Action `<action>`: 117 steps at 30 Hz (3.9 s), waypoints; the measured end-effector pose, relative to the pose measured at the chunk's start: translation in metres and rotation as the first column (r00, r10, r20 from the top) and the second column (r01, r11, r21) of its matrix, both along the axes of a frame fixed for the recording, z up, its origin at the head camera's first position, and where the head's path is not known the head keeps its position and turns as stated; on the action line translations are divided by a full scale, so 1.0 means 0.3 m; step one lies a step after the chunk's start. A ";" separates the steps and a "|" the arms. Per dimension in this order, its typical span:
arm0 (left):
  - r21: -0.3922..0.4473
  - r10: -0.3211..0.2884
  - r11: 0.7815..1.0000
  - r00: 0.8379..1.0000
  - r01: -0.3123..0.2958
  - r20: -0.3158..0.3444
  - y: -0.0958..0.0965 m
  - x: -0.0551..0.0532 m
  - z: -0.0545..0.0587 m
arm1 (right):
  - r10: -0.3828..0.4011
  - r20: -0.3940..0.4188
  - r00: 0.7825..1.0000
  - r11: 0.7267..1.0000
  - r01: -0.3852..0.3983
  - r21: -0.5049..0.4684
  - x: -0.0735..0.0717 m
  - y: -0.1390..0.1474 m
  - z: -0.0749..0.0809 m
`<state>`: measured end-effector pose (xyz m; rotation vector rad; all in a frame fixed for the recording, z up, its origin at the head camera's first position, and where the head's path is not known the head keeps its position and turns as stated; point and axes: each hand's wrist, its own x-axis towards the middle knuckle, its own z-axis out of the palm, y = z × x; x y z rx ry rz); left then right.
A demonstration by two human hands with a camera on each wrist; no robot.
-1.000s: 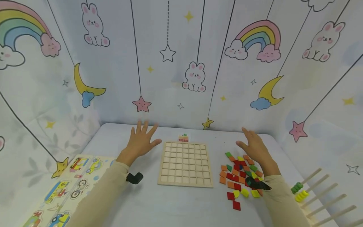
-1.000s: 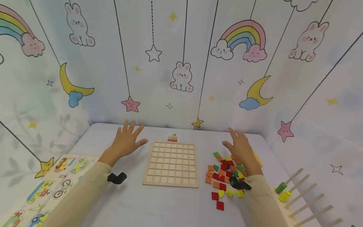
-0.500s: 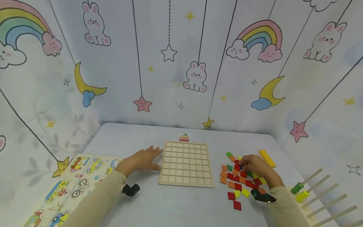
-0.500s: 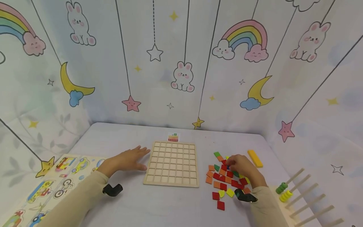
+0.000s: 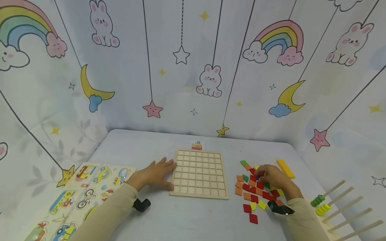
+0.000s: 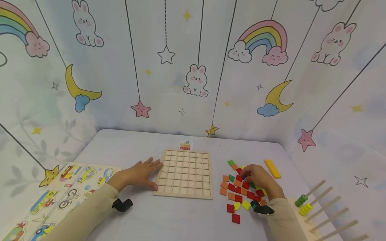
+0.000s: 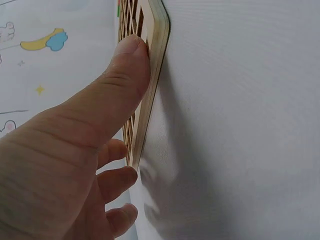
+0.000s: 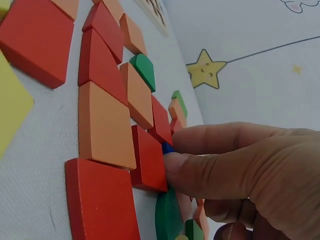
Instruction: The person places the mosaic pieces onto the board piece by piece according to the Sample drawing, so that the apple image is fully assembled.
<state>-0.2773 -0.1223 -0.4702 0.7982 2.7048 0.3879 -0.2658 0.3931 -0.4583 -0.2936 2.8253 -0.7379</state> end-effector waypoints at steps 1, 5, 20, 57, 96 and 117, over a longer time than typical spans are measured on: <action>-0.003 -0.001 1.000 1.000 0.001 0.000 0.000 0.000 0.000 | -0.001 0.001 1.000 1.000 0.001 0.002 0.000 0.000 0.001; -0.009 -0.004 1.000 1.000 0.004 0.001 0.001 0.000 0.003 | -0.013 0.000 1.000 1.000 0.013 0.024 -0.002 -0.004 0.006; -0.023 -0.003 1.000 1.000 0.002 -0.005 -0.013 -0.001 0.003 | -0.094 -0.061 0.994 0.995 0.092 -0.033 -0.037 -0.008 0.011; -0.081 -0.118 0.990 0.990 0.111 -0.080 -0.007 0.017 -0.006 | 0.067 -0.053 0.996 0.950 -0.080 -0.302 -0.287 -0.769 -0.073; -0.120 -0.156 0.983 0.974 0.138 -0.164 -0.019 0.030 -0.026 | 0.069 -0.212 0.975 0.998 -0.068 0.013 -0.278 -0.870 -0.080; -0.082 -0.119 0.990 0.988 0.111 -0.102 -0.019 0.033 -0.015 | -0.229 0.010 0.973 0.773 0.188 -0.606 -0.269 -0.463 0.014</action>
